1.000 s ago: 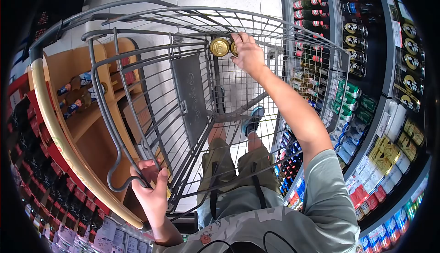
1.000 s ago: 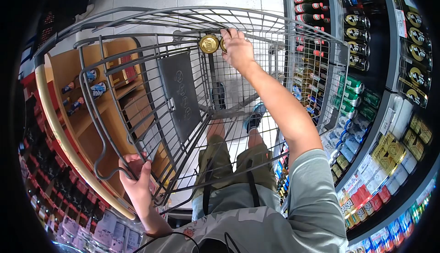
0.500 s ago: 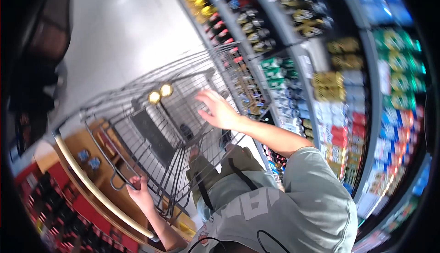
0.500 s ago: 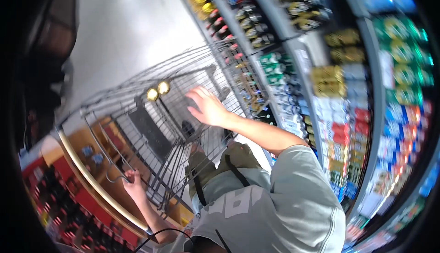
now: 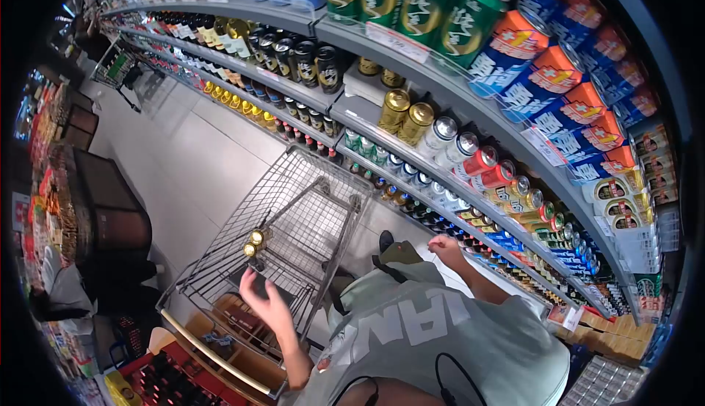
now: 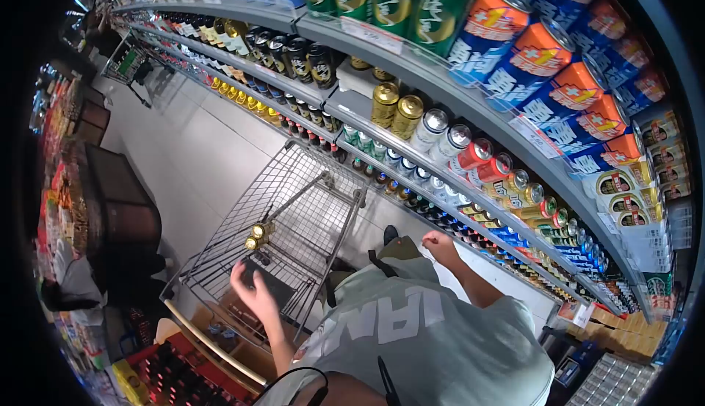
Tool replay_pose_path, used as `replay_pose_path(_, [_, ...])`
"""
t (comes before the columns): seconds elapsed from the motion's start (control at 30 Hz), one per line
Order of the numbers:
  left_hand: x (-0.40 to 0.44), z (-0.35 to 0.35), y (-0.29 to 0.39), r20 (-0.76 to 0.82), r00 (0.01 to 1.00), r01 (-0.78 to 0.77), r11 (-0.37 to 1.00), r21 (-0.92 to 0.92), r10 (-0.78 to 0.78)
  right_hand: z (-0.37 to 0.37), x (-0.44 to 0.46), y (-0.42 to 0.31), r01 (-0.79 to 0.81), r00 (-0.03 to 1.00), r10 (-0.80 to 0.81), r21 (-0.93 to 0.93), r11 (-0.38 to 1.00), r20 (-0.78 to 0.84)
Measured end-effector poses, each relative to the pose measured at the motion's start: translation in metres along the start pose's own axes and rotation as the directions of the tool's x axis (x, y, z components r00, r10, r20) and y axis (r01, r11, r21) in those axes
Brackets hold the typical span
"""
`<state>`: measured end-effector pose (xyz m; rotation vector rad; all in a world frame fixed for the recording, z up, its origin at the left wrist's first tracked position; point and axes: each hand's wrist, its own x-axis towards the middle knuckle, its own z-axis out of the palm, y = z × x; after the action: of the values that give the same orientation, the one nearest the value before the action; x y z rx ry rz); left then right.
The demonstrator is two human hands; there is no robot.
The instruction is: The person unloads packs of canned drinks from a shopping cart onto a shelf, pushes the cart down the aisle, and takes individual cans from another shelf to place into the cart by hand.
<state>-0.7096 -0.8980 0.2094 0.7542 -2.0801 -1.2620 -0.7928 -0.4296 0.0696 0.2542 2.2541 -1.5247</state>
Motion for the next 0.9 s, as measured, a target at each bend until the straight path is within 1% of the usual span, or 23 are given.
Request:
replay_pose_path(0.03, [0.011, 0.031, 0.021, 0.193, 0.977, -0.083, 0.996, -0.030, 0.087, -0.009, -0.009, 0.019, -0.026, 1.000, 0.027, 0.079, 0.996, -0.013])
replay_pose_path(0.07, [0.023, 0.063, 0.055, 0.350, 0.905, -0.274, 0.961, 0.039, 0.243, -0.018, -0.014, 0.037, -0.123, 0.992, 0.127, 0.167, 0.978, -0.011])
replay_pose_path(0.1, [0.036, 0.096, 0.092, 0.502, 0.783, -0.460, 0.885, 0.071, 0.367, -0.026, -0.012, 0.075, -0.136, 0.989, 0.146, 0.221, 0.966, -0.027])
replay_pose_path(0.13, [0.048, 0.129, 0.118, 0.579, 0.659, -0.584, 0.812, -0.007, 0.479, -0.037, -0.017, 0.080, -0.146, 0.985, 0.164, 0.255, 0.956, -0.051])
replay_pose_path(0.17, [0.060, 0.161, 0.141, 0.641, 0.512, -0.685, 0.722, -0.098, 0.572, -0.047, -0.024, 0.085, -0.156, 0.980, 0.185, 0.288, 0.945, -0.077])
replay_pose_path(0.2, [0.072, 0.196, 0.158, 0.661, 0.399, -0.750, 0.640, -0.164, 0.636, -0.059, -0.028, 0.099, -0.150, 0.980, 0.182, 0.297, 0.943, -0.084])
replay_pose_path(0.23, [0.083, 0.229, 0.173, 0.671, 0.277, -0.802, 0.550, -0.233, 0.688, -0.071, -0.029, 0.121, -0.103, 0.978, 0.150, 0.291, 0.951, -0.143])
replay_pose_path(0.27, [0.093, 0.260, 0.188, 0.673, 0.178, -0.857, 0.449, -0.252, 0.717, -0.080, -0.028, 0.145, -0.057, 0.972, 0.118, 0.288, 0.956, -0.202])
replay_pose_path(0.3, [0.104, 0.290, 0.202, 0.674, 0.072, -0.900, 0.339, -0.274, 0.735, -0.090, -0.026, 0.172, -0.115, 0.957, 0.195, 0.336, 0.935, -0.214])
replay_pose_path(0.37, [0.126, 0.340, 0.220, 0.721, -0.067, -0.910, 0.254, -0.328, 0.690, -0.105, -0.042, 0.189, -0.183, 0.906, 0.325, 0.441, 0.879, -0.272])
replay_pose_path(0.43, [0.154, 0.389, 0.217, 0.867, -0.156, -0.944, 0.187, -0.272, 0.473, -0.111, -0.071, 0.207, -0.194, 0.850, 0.423, 0.560, 0.805, -0.314])
replay_pose_path(0.47, [0.161, 0.403, 0.229, 0.913, -0.221, -0.905, 0.277, -0.323, 0.342, -0.110, -0.086, 0.221, -0.252, 0.798, 0.515, 0.603, 0.757, -0.314])
replay_pose_path(0.5, [0.163, 0.409, 0.237, 0.861, -0.308, -0.903, 0.161, -0.399, 0.405, -0.106, -0.101, 0.234, -0.301, 0.738, 0.600, 0.644, 0.703, -0.310])
replay_pose_path(0.57, [0.163, 0.422, 0.244, 0.919, -0.316, -0.932, 0.102, -0.347, 0.236, -0.089, -0.136, 0.272, -0.354, 0.650, 0.695, 0.686, 0.636, -0.309])
replay_pose_path(0.63, [0.164, 0.431, 0.244, 0.904, -0.367, -0.917, 0.079, -0.392, 0.221, -0.069, -0.172, 0.289, -0.416, 0.598, 0.755, 0.702, 0.579, -0.269])
replay_pose_path(0.67, [0.162, 0.433, 0.243, 0.900, -0.380, -0.907, 0.107, -0.408, 0.213, -0.057, -0.186, 0.294, -0.418, 0.588, 0.767, 0.715, 0.560, -0.257])
replay_pose_path(0.7, [0.162, 0.435, 0.239, 0.896, -0.393, -0.896, 0.136, -0.424, 0.206, -0.044, -0.199, 0.300, -0.420, 0.547, 0.802, 0.750, 0.511, -0.240])
replay_pose_path(0.73, [0.167, 0.441, 0.228, 0.848, -0.437, -0.873, 0.086, -0.481, 0.300, -0.031, -0.209, 0.307, -0.417, 0.507, 0.833, 0.782, 0.463, -0.222])
replay_pose_path(0.77, [0.170, 0.449, 0.218, 0.844, -0.451, -0.867, 0.083, -0.492, 0.289, -0.017, -0.215, 0.313, -0.418, 0.498, 0.841, 0.791, 0.447, -0.212])
replay_pose_path(0.83, [0.172, 0.455, 0.217, 0.818, -0.474, -0.801, 0.226, -0.554, 0.325, 0.007, -0.217, 0.313, -0.339, 0.518, 0.807, 0.799, 0.497, -0.283])
replay_pose_path(0.87, [0.174, 0.457, 0.215, 0.813, -0.487, -0.795, 0.223, -0.564, 0.319, 0.017, -0.213, 0.314, -0.335, 0.510, 0.814, 0.807, 0.486, -0.278])
replay_pose_path(0.9, [0.173, 0.458, 0.215, 0.814, -0.473, -0.815, 0.184, -0.549, 0.337, 0.019, -0.202, 0.296, -0.291, 0.497, 0.823, 0.841, 0.457, -0.275])
